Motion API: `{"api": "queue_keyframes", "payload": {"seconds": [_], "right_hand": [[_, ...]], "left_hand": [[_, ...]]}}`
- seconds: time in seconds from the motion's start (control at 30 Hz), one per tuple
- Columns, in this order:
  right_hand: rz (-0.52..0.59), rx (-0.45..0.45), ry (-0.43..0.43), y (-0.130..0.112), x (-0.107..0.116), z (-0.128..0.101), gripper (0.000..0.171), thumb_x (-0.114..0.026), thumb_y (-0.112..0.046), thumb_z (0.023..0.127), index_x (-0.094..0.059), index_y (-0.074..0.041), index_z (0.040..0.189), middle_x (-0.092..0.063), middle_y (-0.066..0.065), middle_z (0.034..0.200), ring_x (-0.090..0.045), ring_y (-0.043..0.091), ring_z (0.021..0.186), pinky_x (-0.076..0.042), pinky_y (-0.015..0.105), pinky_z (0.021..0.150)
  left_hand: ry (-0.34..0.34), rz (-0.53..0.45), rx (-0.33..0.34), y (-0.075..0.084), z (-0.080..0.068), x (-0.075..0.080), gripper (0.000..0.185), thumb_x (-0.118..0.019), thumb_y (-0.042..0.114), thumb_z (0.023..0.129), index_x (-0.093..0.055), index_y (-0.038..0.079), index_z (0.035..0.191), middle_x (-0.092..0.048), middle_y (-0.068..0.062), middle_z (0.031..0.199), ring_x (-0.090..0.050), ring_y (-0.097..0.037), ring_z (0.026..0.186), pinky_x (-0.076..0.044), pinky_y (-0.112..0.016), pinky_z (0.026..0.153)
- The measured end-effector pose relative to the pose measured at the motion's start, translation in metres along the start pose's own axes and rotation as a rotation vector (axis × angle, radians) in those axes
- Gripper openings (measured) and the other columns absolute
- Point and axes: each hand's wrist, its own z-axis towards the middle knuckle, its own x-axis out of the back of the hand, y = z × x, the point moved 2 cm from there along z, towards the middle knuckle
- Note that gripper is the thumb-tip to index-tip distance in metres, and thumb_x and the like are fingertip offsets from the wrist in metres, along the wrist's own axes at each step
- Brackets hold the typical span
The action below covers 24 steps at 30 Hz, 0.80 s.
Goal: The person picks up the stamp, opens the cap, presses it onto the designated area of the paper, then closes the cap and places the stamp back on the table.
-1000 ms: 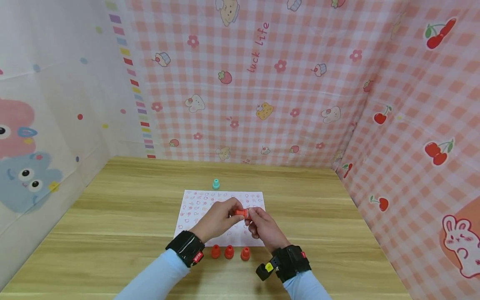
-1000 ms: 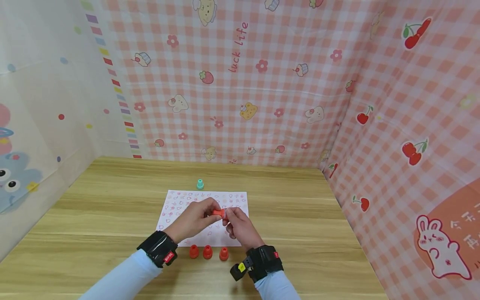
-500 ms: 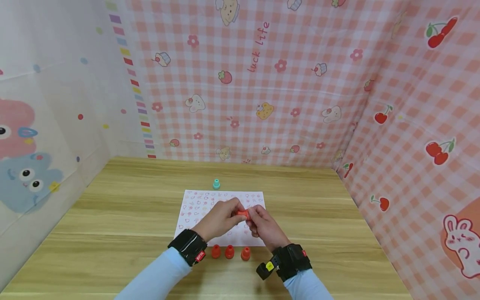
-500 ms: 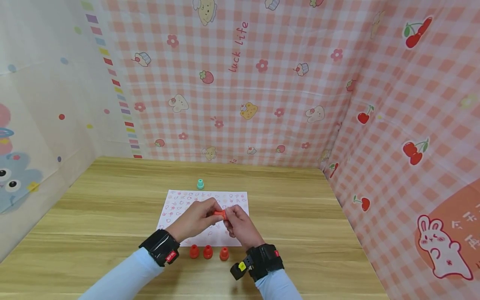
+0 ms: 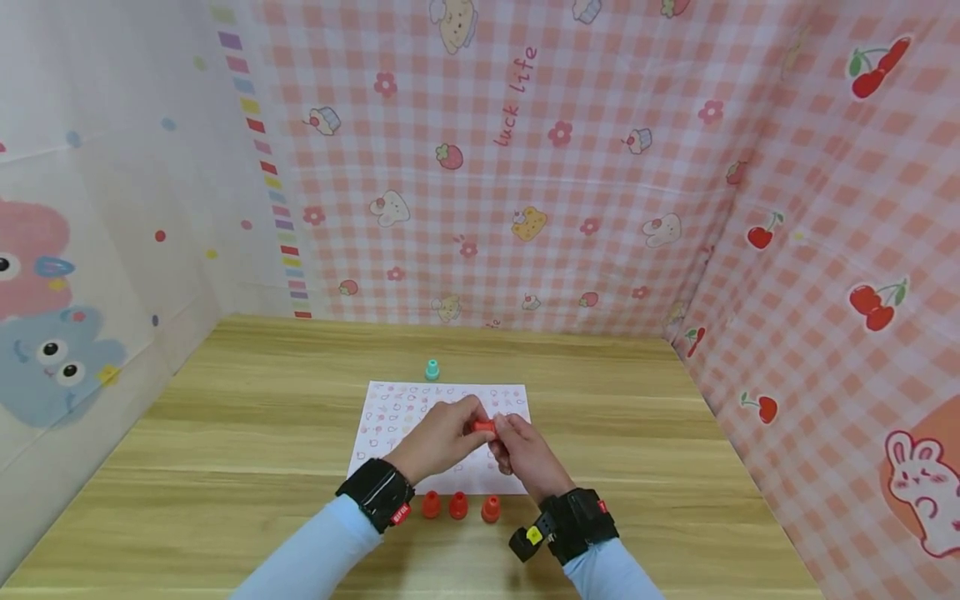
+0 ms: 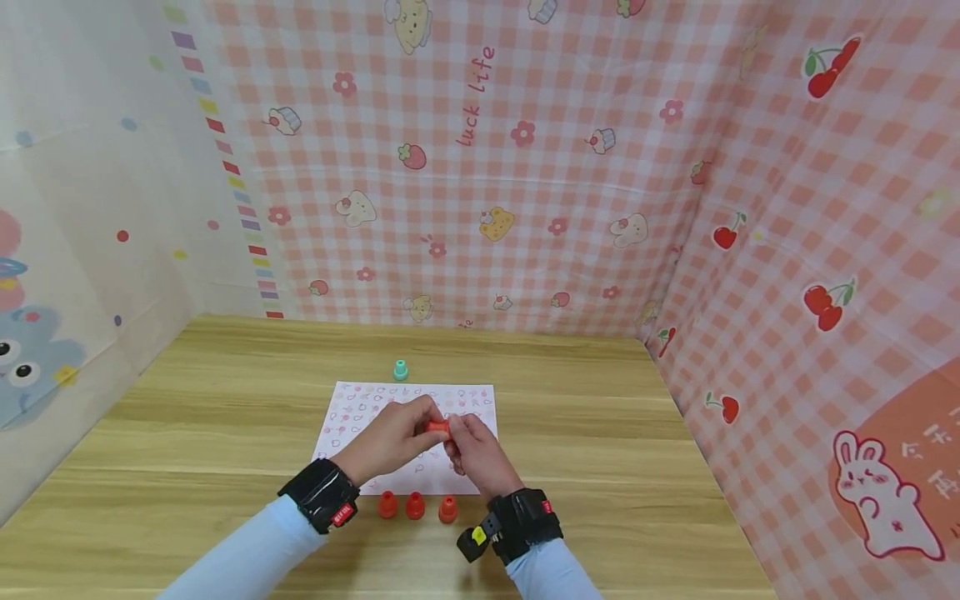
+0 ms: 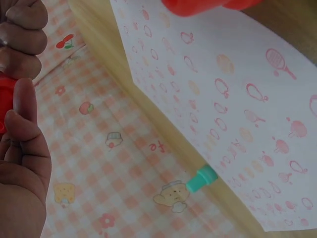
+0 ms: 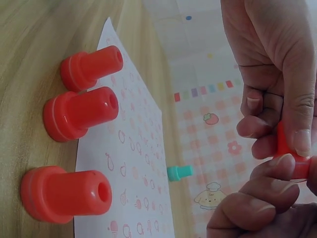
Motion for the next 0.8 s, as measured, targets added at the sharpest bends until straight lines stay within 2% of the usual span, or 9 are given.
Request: {"api": "queue_keyframes", "payload": {"seconds": [0.3, 0.53, 0.8], "right_hand": [[0.008, -0.010, -0.034, 0.0007, 0.0032, 0.0011, 0.026, -0.043, -0.029, 0.108, -0.051, -0.005, 0.108, -0.051, 0.003, 0.084, -0.041, 0.015, 0.068, -0.033, 0.024, 0.060], [0.003, -0.036, -0.046, 0.0016, 0.0055, 0.0008, 0.031, -0.044, -0.034, 0.107, -0.051, -0.005, 0.112, -0.053, 0.004, 0.086, -0.042, 0.015, 0.068, -0.035, 0.025, 0.061], [-0.013, -0.028, -0.063, 0.0024, 0.0059, 0.0001, 0.032, -0.043, -0.034, 0.107, -0.051, -0.003, 0.114, -0.054, 0.005, 0.087, -0.043, 0.015, 0.067, -0.035, 0.025, 0.060]], "left_hand": [[-0.031, 0.010, -0.019, -0.0047, 0.0030, 0.0025, 0.011, -0.070, 0.016, 0.094, -0.060, 0.015, 0.099, -0.061, 0.010, 0.078, -0.055, -0.009, 0.069, -0.047, -0.026, 0.061], [-0.042, -0.010, -0.072, -0.0070, 0.0041, 0.0046, 0.008, -0.068, 0.014, 0.095, -0.061, 0.013, 0.101, -0.063, 0.007, 0.081, -0.055, -0.010, 0.070, -0.047, -0.028, 0.063], [-0.048, 0.001, -0.038, -0.0092, 0.0038, 0.0058, 0.007, -0.068, 0.019, 0.096, -0.064, 0.019, 0.101, -0.062, 0.009, 0.080, -0.054, -0.010, 0.071, -0.047, -0.027, 0.063]]}}
